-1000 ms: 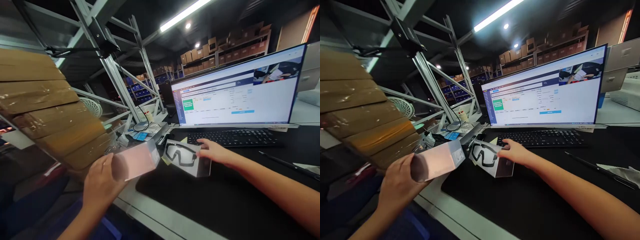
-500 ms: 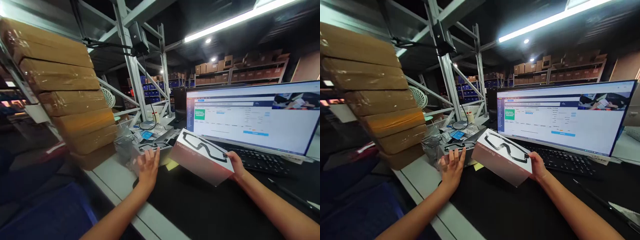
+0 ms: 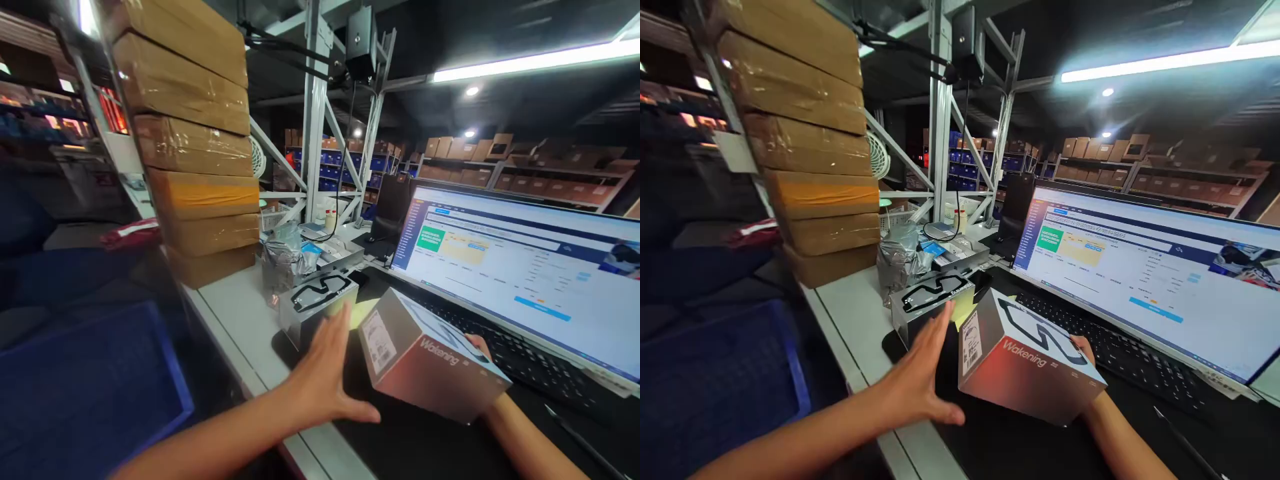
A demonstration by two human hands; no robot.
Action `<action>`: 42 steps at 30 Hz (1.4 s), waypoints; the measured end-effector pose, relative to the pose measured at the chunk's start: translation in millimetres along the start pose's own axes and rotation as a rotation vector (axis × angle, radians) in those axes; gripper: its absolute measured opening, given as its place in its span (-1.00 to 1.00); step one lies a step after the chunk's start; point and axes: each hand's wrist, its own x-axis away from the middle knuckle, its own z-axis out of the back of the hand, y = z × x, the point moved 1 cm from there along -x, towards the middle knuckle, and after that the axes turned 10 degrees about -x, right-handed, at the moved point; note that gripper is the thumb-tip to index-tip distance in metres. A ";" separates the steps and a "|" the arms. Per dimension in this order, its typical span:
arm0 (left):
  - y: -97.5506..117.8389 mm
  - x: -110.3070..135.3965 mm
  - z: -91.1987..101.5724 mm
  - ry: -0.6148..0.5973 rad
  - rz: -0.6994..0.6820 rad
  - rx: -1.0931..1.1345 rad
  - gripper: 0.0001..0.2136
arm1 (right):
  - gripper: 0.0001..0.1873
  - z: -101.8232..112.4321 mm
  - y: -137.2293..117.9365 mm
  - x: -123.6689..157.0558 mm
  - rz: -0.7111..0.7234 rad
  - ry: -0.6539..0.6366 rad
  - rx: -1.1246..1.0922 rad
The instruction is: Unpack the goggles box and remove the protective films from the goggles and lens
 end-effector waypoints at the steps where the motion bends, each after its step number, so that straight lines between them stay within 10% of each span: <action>1: 8.0 1.3 -2.4 0.038 0.005 0.222 0.39 | -0.76 -2.3 1.3 2.3 -0.008 -0.013 0.013; 5: 36.1 -6.0 -5.2 0.152 0.005 0.737 0.16 | -0.73 -13.7 0.2 17.3 -0.031 -0.061 0.069; 10: 47.4 -13.5 7.9 0.320 -0.242 0.604 0.09 | -0.68 -5.0 -14.9 44.6 -0.010 -0.043 0.220; 15: 39.7 -21.6 2.7 0.411 -0.483 0.313 0.10 | -0.38 101.1 -30.1 91.9 0.511 0.424 1.264; 17: 35.6 -27.3 -4.2 0.397 -0.489 0.283 0.06 | -0.36 149.8 -28.8 121.3 0.452 0.737 1.593; 19: 32.4 -32.2 -12.5 0.391 -0.453 0.245 0.01 | -0.43 180.5 -22.1 150.1 0.255 0.759 1.744; 22: 29.8 -37.3 -27.0 0.365 -0.347 0.202 -0.03 | -0.63 191.2 -11.3 179.0 0.138 0.691 1.731; 35: 16.0 -36.8 -39.4 0.169 -0.038 0.328 -0.08 | -0.64 195.9 -43.7 188.5 0.122 1.103 1.369; 42: -25.1 -50.5 -26.8 -0.091 0.013 0.419 -0.10 | -0.61 185.0 -79.1 172.7 0.140 1.013 1.188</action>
